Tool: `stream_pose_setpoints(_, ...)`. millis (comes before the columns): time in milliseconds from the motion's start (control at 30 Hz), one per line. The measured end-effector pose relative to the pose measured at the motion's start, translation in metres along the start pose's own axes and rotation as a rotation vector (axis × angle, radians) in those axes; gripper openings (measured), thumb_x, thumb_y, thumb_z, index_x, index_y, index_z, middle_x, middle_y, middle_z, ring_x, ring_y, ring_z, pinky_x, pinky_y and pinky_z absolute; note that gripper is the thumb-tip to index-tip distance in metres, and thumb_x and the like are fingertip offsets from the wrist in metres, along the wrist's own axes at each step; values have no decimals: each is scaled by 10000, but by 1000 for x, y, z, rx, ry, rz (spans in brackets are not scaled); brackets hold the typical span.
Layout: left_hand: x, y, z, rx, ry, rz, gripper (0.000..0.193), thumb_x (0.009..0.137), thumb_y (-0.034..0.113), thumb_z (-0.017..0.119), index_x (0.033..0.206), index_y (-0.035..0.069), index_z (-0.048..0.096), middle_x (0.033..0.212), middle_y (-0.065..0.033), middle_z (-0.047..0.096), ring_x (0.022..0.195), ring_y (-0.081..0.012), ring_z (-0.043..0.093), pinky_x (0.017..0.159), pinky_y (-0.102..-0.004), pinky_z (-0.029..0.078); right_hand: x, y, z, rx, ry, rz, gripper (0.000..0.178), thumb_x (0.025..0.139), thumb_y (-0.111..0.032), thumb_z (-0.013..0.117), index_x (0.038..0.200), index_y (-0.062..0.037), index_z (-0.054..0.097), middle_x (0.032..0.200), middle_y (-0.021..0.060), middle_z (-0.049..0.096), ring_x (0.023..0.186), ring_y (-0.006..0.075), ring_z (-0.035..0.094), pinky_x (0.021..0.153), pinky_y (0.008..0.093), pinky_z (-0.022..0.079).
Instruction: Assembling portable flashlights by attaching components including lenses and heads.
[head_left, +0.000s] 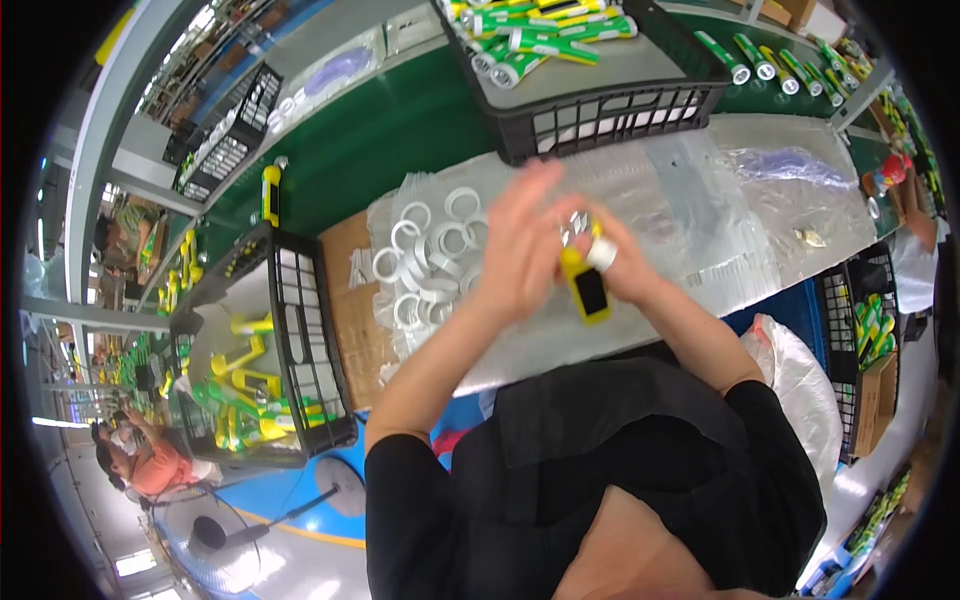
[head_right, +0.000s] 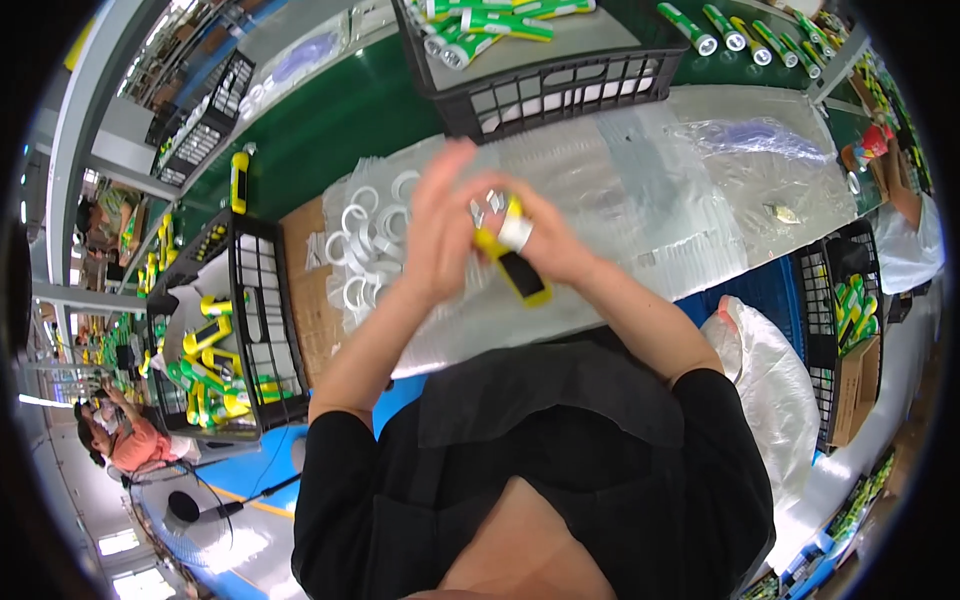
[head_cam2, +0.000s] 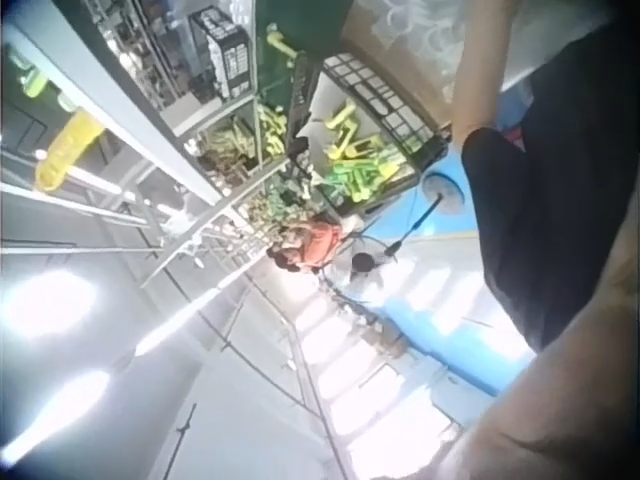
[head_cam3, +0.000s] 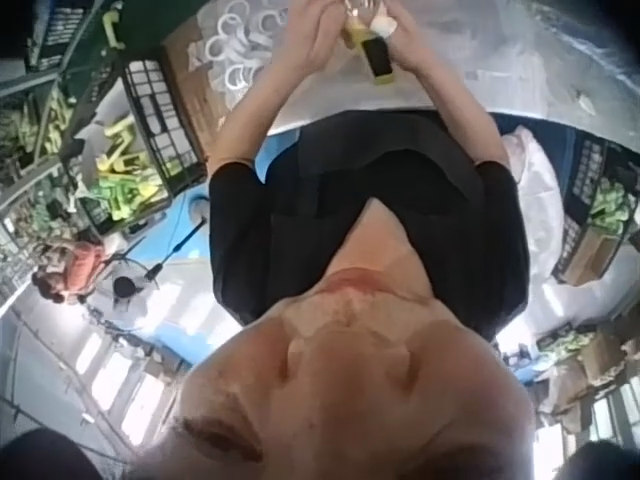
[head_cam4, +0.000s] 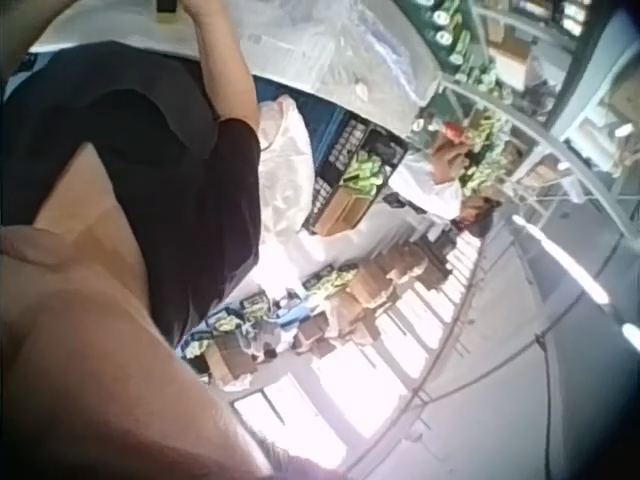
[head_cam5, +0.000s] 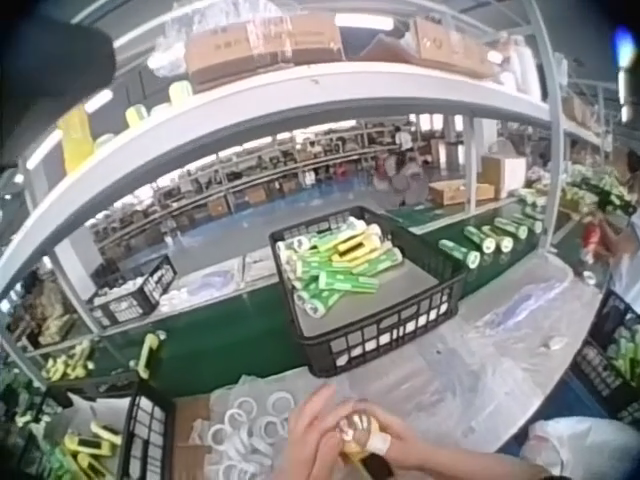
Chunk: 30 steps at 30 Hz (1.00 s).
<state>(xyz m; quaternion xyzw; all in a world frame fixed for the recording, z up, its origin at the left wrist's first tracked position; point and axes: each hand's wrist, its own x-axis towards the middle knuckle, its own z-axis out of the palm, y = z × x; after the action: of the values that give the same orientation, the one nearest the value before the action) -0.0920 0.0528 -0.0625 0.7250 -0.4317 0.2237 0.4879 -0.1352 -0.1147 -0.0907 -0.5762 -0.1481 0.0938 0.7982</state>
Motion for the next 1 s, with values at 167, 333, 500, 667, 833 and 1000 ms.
stream_pose_setpoints(167,10,-38,-51,383,-258,-259,382,863,245,655,1197,63,616,1239,-136,602,1216,-321,494,1000,-431,372,16,-11,-11,-48,163,-240,550,911,-454,612,1248,-54,445,870,113,589,719,160,564,663,300,468)
stream_pose_setpoints(333,-10,-56,-53,708,-865,-235,443,800,237,736,1203,93,621,1181,-140,583,1065,-314,555,893,-436,448,17,-3,-17,-98,155,-237,486,926,-379,604,1246,-54,436,885,112,595,755,166,576,683,300,473)
stream_pose_setpoints(500,10,-40,-48,-144,-324,-514,378,780,127,751,1135,64,638,1111,-132,577,1031,-254,592,852,-384,495,15,-3,-14,-111,158,-234,435,931,-326,597,1226,-48,439,899,111,599,763,165,583,696,308,480)
stream_pose_setpoints(667,29,-4,-19,-213,-66,-160,293,719,56,803,988,23,692,1144,-90,581,1044,-189,590,839,-326,503,21,3,-14,-148,146,-304,404,914,-211,617,1234,-39,441,961,77,595,789,142,601,712,287,498)
stream_pose_setpoints(833,31,2,-16,-10,-133,-118,314,680,125,837,977,85,741,1079,-80,597,966,-192,584,743,-298,481,23,9,-14,-72,62,-345,471,900,-144,627,1302,-32,410,1087,71,560,829,131,604,710,271,504)
stream_pose_setpoints(1000,36,7,-12,109,-170,16,352,643,238,856,960,129,749,1054,-56,604,903,-197,571,661,-312,431,18,-1,-24,-230,109,-395,546,923,-189,629,1370,-31,358,1167,81,553,1014,194,590,876,341,492)
